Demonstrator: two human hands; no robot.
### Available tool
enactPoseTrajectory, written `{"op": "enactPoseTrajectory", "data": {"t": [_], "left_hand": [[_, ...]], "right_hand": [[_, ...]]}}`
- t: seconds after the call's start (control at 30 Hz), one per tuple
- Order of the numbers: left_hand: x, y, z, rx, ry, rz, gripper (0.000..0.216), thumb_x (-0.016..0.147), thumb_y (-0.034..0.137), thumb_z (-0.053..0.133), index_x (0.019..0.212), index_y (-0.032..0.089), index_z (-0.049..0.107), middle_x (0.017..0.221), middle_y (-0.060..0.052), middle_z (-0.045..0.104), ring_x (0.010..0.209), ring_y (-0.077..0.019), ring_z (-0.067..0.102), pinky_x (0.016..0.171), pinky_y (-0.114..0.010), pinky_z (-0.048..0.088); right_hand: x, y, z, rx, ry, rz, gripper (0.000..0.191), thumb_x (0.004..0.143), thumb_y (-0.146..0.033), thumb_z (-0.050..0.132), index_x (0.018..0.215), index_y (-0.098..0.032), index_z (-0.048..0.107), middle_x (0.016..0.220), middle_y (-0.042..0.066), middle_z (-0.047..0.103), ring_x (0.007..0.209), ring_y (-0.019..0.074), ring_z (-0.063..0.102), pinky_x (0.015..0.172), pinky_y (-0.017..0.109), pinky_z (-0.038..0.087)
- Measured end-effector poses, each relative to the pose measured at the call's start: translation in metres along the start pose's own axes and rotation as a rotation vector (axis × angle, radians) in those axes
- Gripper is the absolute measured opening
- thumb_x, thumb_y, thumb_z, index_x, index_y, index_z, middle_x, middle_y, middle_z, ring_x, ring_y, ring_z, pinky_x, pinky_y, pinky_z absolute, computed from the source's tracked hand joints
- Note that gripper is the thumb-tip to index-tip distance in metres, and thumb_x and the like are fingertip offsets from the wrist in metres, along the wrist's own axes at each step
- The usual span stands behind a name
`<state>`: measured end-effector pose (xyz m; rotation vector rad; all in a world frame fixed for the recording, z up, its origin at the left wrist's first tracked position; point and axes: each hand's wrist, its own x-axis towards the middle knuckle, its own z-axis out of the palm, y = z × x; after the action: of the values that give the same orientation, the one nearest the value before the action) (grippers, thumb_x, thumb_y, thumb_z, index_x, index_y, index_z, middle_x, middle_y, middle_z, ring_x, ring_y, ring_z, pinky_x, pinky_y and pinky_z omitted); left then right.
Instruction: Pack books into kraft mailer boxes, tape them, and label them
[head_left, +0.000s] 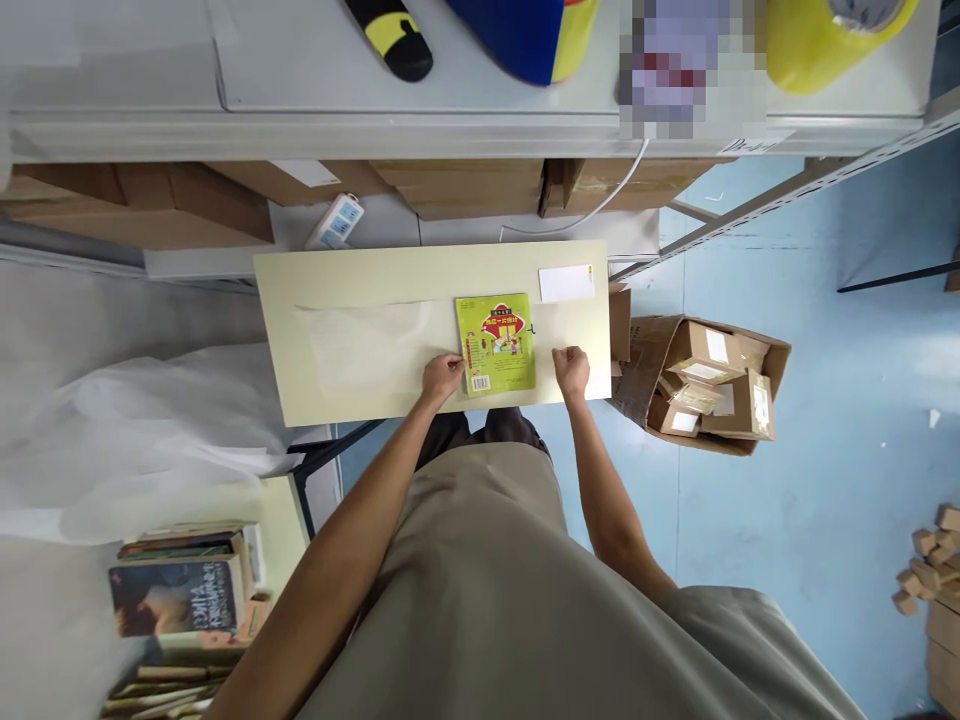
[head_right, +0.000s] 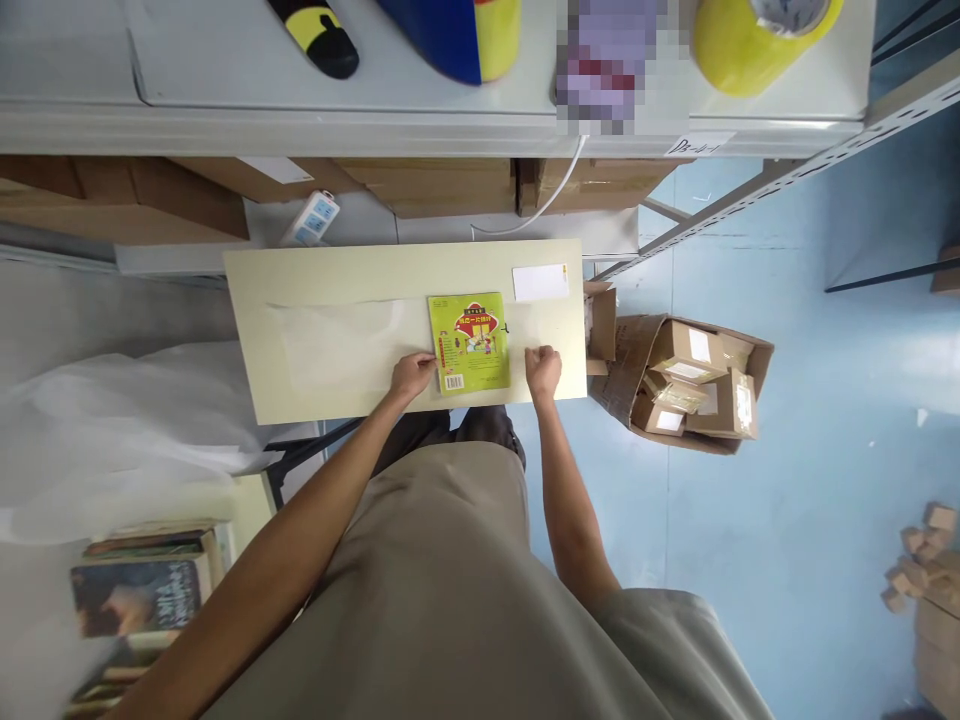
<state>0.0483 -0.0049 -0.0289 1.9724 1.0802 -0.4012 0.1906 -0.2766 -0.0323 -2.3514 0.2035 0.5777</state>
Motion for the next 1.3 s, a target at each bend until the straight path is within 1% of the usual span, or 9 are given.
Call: {"op": "enactPoseTrajectory", "data": {"t": [0.17, 0.3, 0.43, 0.57, 0.77, 0.93, 1.1, 1.23, 1.3], "left_hand": [[0.001, -0.001, -0.002, -0.001, 0.034, 0.022, 0.028, 0.093, 0.029, 0.062, 0.108, 0.019, 0.084, 0.119, -0.014, 0.084, 0.111, -0.0320, 0.078, 0.108, -0.046, 0.060], [0.002, 0.007, 0.001, -0.027, 0.106, 0.070, 0.033, 0.097, 0.031, 0.062, 0.124, 0.018, 0.076, 0.129, -0.015, 0.077, 0.111, -0.0280, 0.075, 0.110, -0.044, 0.059], [0.001, 0.024, 0.013, -0.020, 0.131, 0.047, 0.043, 0.100, 0.036, 0.068, 0.139, 0.018, 0.063, 0.139, -0.019, 0.067, 0.111, -0.0287, 0.073, 0.107, -0.044, 0.059], [-0.002, 0.039, 0.024, 0.095, 0.154, 0.065, 0.062, 0.093, 0.041, 0.082, 0.142, 0.016, 0.054, 0.139, -0.022, 0.061, 0.134, -0.0375, 0.063, 0.118, -0.049, 0.052], [-0.006, 0.050, 0.031, 0.176, 0.148, 0.013, 0.074, 0.090, 0.050, 0.087, 0.142, 0.015, 0.048, 0.144, -0.024, 0.054, 0.141, -0.0437, 0.055, 0.115, -0.053, 0.051], [-0.014, 0.060, 0.038, 0.232, 0.145, -0.038, 0.091, 0.084, 0.056, 0.090, 0.153, 0.020, 0.043, 0.152, -0.026, 0.051, 0.146, -0.0482, 0.050, 0.113, -0.060, 0.052], [-0.017, 0.062, 0.041, 0.208, 0.159, -0.032, 0.101, 0.080, 0.050, 0.094, 0.159, 0.016, 0.040, 0.150, -0.027, 0.052, 0.145, -0.0493, 0.050, 0.114, -0.061, 0.051], [-0.023, 0.059, 0.033, 0.145, 0.155, 0.023, 0.098, 0.079, 0.030, 0.093, 0.159, 0.014, 0.040, 0.151, -0.028, 0.051, 0.146, -0.0479, 0.051, 0.118, -0.059, 0.050], [-0.033, 0.060, 0.028, 0.088, 0.154, 0.134, 0.092, 0.081, 0.024, 0.089, 0.159, 0.016, 0.041, 0.154, -0.026, 0.050, 0.149, -0.0457, 0.050, 0.121, -0.058, 0.049]], "right_hand": [[-0.031, -0.023, 0.005, 0.030, -0.088, -0.149, 0.028, 0.104, -0.050, 0.060, 0.102, -0.022, 0.067, 0.113, 0.014, 0.076, 0.089, 0.0265, 0.075, 0.079, 0.038, 0.060], [-0.047, -0.048, 0.031, -0.113, -0.141, -0.328, 0.019, 0.109, -0.035, 0.054, 0.106, -0.022, 0.068, 0.131, 0.016, 0.071, 0.111, 0.0277, 0.073, 0.087, 0.037, 0.061], [-0.055, -0.063, 0.057, -0.281, -0.191, -0.347, 0.021, 0.113, -0.027, 0.050, 0.112, -0.021, 0.070, 0.149, 0.016, 0.065, 0.129, 0.0284, 0.066, 0.100, 0.040, 0.060], [-0.060, -0.066, 0.062, -0.366, -0.211, -0.349, 0.035, 0.116, -0.023, 0.036, 0.131, -0.019, 0.067, 0.158, 0.018, 0.061, 0.137, 0.0303, 0.062, 0.101, 0.042, 0.060], [-0.034, -0.070, 0.052, -0.321, -0.216, -0.132, 0.039, 0.112, -0.023, 0.042, 0.149, -0.023, 0.054, 0.139, 0.014, 0.074, 0.115, 0.0300, 0.073, 0.097, 0.045, 0.061], [-0.009, -0.074, 0.056, -0.203, -0.116, 0.091, 0.035, 0.102, -0.040, 0.071, 0.130, -0.021, 0.060, 0.128, 0.017, 0.077, 0.117, 0.0331, 0.073, 0.103, 0.048, 0.057], [-0.004, -0.083, 0.058, -0.155, -0.041, 0.129, 0.036, 0.087, -0.036, 0.086, 0.105, -0.024, 0.058, 0.125, 0.020, 0.074, 0.117, 0.0349, 0.071, 0.102, 0.045, 0.055], [-0.008, -0.095, 0.052, -0.152, -0.121, 0.120, 0.038, 0.089, -0.034, 0.083, 0.110, -0.026, 0.052, 0.109, 0.013, 0.078, 0.101, 0.0308, 0.074, 0.090, 0.041, 0.056], [-0.012, -0.101, 0.049, -0.141, -0.149, 0.069, 0.040, 0.089, -0.032, 0.082, 0.114, -0.026, 0.051, 0.107, 0.010, 0.079, 0.098, 0.0289, 0.075, 0.087, 0.038, 0.055]]}}
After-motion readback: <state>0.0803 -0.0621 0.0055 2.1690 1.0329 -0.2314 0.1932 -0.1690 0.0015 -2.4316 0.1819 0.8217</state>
